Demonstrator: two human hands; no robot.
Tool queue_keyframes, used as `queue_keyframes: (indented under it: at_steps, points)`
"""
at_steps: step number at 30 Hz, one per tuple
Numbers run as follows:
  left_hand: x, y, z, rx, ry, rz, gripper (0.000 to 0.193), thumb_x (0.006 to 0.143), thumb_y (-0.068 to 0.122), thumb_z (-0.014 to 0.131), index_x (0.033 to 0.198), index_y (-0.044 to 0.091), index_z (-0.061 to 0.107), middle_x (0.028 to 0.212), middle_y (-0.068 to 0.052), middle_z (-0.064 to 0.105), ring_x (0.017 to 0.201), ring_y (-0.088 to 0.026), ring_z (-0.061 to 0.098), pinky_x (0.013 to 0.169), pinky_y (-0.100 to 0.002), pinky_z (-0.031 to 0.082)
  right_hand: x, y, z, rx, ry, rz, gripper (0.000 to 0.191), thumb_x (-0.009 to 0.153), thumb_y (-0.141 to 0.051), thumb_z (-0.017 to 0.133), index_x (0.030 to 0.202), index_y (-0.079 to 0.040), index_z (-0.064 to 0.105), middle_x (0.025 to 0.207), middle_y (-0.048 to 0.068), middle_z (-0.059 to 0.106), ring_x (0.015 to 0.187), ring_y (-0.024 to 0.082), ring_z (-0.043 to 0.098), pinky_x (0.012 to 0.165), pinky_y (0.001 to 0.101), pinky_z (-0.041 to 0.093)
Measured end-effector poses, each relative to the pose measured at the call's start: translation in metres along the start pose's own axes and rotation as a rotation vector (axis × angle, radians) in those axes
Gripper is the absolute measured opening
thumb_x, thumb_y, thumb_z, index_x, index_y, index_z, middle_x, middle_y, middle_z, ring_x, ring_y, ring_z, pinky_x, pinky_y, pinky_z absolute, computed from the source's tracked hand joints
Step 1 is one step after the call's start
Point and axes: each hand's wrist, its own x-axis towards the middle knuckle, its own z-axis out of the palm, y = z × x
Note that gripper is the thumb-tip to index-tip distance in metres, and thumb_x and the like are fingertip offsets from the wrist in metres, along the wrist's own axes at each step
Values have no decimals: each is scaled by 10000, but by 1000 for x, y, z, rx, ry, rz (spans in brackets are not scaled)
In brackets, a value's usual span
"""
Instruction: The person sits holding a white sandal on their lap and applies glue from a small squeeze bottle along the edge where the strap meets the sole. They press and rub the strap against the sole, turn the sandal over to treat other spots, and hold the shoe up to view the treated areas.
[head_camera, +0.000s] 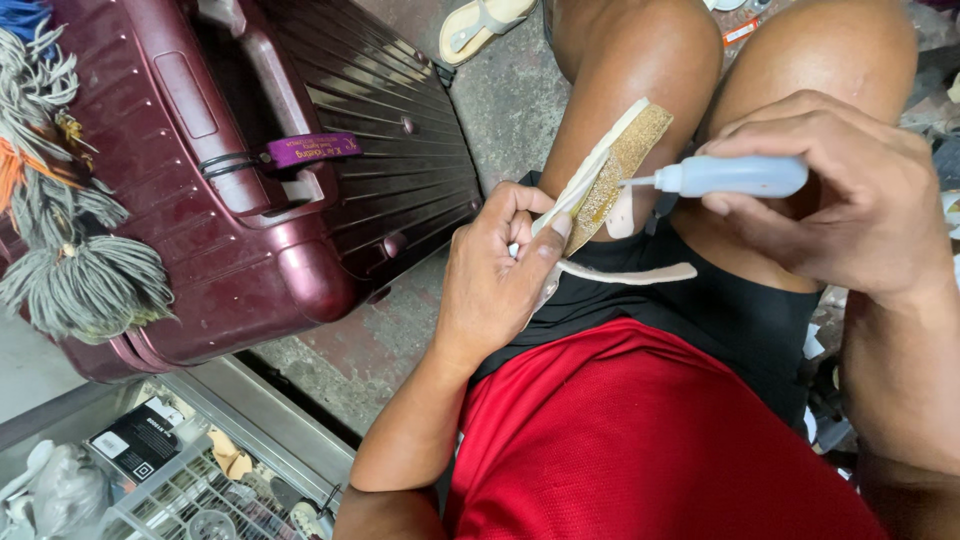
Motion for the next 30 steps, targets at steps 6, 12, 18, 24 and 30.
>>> queue_keyframes:
  at_steps: [6,12,18,24,30]
  points:
    - [1,-2,-2,17,13,-5,178,969,186,670,1037,25,639,587,1,558,540,-47,511,530,-263,428,-7,1,7,109,-21,69,397,719,81,847,1064,62,653,1027,184,700,927,254,716,758,325,574]
    - [0,-4,-3,29,9,27,179,967,192,674,1050,35,654,590,5,562,553,-49,509,553,-258,435,-9,2,17,72,-112,-7,414,689,27,862,1072,33,704,1014,155,721,892,244,715,728,322,580]
    - [0,-5,-5,1,-1,32,186,964,195,670,1060,38,649,588,6,549,548,-52,495,550,-260,427,-8,-3,18,80,-134,-12,406,701,34,849,1080,29,706,1027,162,720,898,250,715,733,320,586]
    - [-1,-5,-6,24,9,23,186,967,199,680,1052,36,653,592,6,531,551,-60,485,550,-266,419,-16,3,19,229,-81,94,411,726,60,831,1104,45,670,1055,168,704,934,234,711,760,332,584]
    - [3,-4,-5,75,78,82,260,948,191,684,1168,56,648,616,10,461,562,-77,459,557,-268,410,-55,38,27,717,245,393,429,888,152,739,1257,7,575,1109,130,700,980,202,721,838,318,607]
